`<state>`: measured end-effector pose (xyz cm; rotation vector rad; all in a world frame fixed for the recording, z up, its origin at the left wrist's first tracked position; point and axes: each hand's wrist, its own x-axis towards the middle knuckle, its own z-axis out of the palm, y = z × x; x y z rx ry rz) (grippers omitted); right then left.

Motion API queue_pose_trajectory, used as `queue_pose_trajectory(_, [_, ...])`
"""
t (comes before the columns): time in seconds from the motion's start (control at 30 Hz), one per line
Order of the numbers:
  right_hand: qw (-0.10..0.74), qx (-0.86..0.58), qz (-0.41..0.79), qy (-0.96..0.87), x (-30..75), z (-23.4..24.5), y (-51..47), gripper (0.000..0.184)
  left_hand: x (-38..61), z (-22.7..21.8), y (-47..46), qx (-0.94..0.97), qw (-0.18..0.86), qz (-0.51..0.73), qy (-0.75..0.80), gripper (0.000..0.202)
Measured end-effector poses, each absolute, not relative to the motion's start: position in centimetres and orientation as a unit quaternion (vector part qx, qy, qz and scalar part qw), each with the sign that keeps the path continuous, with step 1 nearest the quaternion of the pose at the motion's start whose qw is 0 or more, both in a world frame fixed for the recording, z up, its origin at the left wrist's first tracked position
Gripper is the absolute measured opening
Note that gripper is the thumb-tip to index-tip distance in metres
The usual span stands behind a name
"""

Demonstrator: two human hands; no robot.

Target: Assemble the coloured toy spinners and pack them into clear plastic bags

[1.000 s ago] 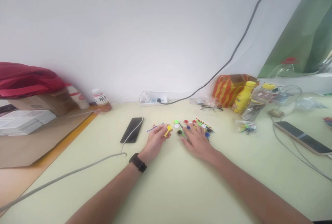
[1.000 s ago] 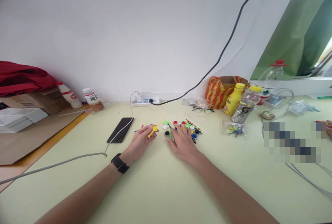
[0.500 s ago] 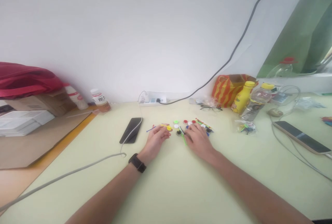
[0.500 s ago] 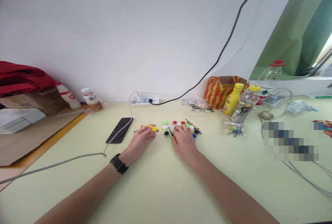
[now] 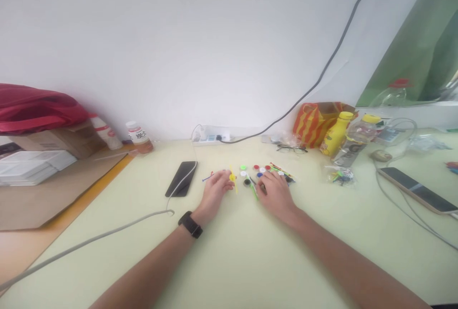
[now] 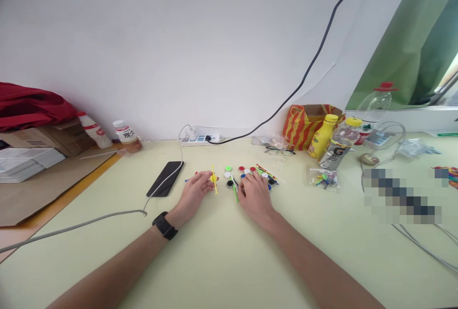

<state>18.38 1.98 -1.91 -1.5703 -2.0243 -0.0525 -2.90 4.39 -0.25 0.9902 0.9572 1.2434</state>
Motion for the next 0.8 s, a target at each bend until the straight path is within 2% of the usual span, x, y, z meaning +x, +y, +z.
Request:
queue_pose_trajectory(0.13, [0.313, -0.591, -0.027, -0.743, 18.5, -1.8, 2.1, 0.018, -2.5, -0.7, 3.8, 0.54, 0.505, 0.506, 0.445, 0.031])
queue_pose_trajectory(0.23, [0.339, -0.588, -0.026, -0.734, 18.6, -1.6, 2.1, 0.018, -2.6, -1.0, 3.4, 0.611, 0.435, 0.48, 0.454, 0.02])
queue_pose_trajectory(0.37, [0.362, -0.575, -0.012, -0.733, 18.4, -1.2, 1.8, 0.017, -3.4, -1.3, 3.4, 0.716, 0.27, 0.437, 0.473, 0.009])
queue_pose_trajectory(0.57, [0.337, -0.574, 0.042, -0.745, 17.8, -0.9, 1.0, 0.014, -4.2, -0.8, 3.8, 0.783, 0.091, 0.383, 0.482, 0.027])
queue_pose_trajectory(0.67, [0.318, -0.58, 0.076, -0.746, 17.7, -0.9, 0.9, 0.011, -4.1, -0.2, 3.7, 0.789, 0.056, 0.362, 0.493, 0.031])
queue_pose_trajectory(0.8, [0.307, -0.59, 0.089, -0.742, 17.9, -0.9, 1.0, 0.011, -3.4, -0.4, 2.8, 0.801, 0.13, 0.334, 0.48, 0.018])
